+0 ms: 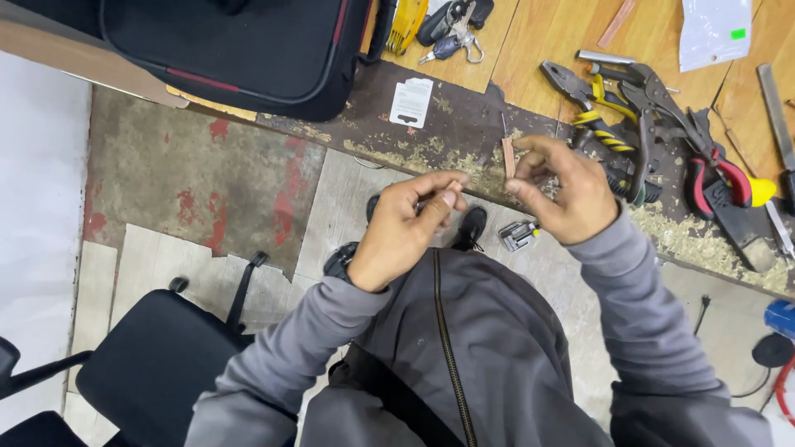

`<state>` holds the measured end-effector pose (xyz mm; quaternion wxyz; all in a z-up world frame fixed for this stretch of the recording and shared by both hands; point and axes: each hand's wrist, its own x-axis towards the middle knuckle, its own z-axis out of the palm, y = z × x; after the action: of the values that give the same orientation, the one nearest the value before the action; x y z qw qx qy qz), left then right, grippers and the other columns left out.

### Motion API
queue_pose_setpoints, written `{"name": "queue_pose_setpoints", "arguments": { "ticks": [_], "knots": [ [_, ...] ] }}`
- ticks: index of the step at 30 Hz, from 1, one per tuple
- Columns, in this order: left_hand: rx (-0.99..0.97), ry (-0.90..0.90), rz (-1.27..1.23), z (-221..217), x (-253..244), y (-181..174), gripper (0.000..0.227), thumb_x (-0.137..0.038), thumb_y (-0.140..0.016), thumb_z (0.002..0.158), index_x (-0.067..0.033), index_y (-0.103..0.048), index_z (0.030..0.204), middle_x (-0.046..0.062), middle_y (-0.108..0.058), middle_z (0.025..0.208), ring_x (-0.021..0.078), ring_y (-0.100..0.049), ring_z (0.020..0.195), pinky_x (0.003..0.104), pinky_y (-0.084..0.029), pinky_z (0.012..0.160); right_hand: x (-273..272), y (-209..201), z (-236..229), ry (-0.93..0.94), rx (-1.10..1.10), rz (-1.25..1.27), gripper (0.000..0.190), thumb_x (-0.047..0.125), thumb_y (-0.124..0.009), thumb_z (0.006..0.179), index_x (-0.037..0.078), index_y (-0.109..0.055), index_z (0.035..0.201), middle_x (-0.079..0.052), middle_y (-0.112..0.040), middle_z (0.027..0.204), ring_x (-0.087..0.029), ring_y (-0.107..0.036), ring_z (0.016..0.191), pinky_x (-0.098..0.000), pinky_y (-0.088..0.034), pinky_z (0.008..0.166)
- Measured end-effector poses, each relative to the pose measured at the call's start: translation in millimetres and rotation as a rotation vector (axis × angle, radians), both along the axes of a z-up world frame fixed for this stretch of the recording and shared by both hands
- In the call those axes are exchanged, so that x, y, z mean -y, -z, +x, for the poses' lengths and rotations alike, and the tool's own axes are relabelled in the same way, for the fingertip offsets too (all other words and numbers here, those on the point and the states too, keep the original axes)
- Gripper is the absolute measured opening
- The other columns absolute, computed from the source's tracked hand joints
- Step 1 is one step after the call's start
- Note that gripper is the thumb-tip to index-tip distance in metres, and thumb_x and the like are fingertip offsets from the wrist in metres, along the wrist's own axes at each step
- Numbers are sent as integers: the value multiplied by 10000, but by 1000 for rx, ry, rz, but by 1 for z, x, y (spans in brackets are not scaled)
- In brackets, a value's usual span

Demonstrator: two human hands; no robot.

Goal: Refining and shaping a small copper strip using pliers and a hammer on a workshop bench.

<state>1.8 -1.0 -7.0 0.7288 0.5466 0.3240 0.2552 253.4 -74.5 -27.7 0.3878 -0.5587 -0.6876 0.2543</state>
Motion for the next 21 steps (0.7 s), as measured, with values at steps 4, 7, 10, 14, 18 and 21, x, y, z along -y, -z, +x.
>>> {"name": "queue_pose_setpoints", "arguments": {
  "ticks": [4,7,10,14,18,21],
  "knots": [
    [7,-192,-108,8,6,13,309,-49,-614,1013,99,-645,1282,246,-772,1004,154,-722,773,218,-582,624,13,34,-6,217,-142,-166,307,91,-764,966,-35,-690,1236,-131,-710,811,-265,-688,705,-394,-563,655],
    [7,-244,-168,16,8,44,307,-50,-609,1018,101,-638,1285,266,-764,1062,174,-748,810,218,-601,624,18,52,-13,284,-142,-217,238,103,-763,969,7,-730,1184,-122,-731,804,-261,-712,700,-383,-558,620],
    [5,-252,-231,20,9,52,351,-19,-610,999,112,-601,1325,270,-748,1130,177,-747,857,225,-618,675,15,52,-20,320,-178,-262,161,93,-738,987,21,-755,1130,-141,-744,796,-250,-722,675,-376,-563,599],
    [-13,-218,-259,25,14,58,363,-6,-622,990,119,-594,1330,265,-747,1131,176,-753,860,235,-634,682,11,47,-36,352,-423,-298,150,48,-687,1003,11,-756,1130,-141,-740,805,-189,-706,704,-334,-581,663],
    [10,-192,-273,28,22,59,356,-16,-633,984,114,-607,1314,260,-752,1099,182,-756,837,221,-631,650,1,48,-34,380,-585,-304,181,62,-690,1009,-1,-751,1168,-180,-743,860,-170,-689,720,-278,-580,594],
    [13,-171,-270,29,26,57,355,-24,-642,983,111,-611,1310,260,-752,1093,191,-760,839,230,-638,645,-6,51,-36,377,-740,-326,223,57,-669,1021,-49,-708,1213,-214,-744,927,-203,-728,746,-282,-619,617]
  ]
}}
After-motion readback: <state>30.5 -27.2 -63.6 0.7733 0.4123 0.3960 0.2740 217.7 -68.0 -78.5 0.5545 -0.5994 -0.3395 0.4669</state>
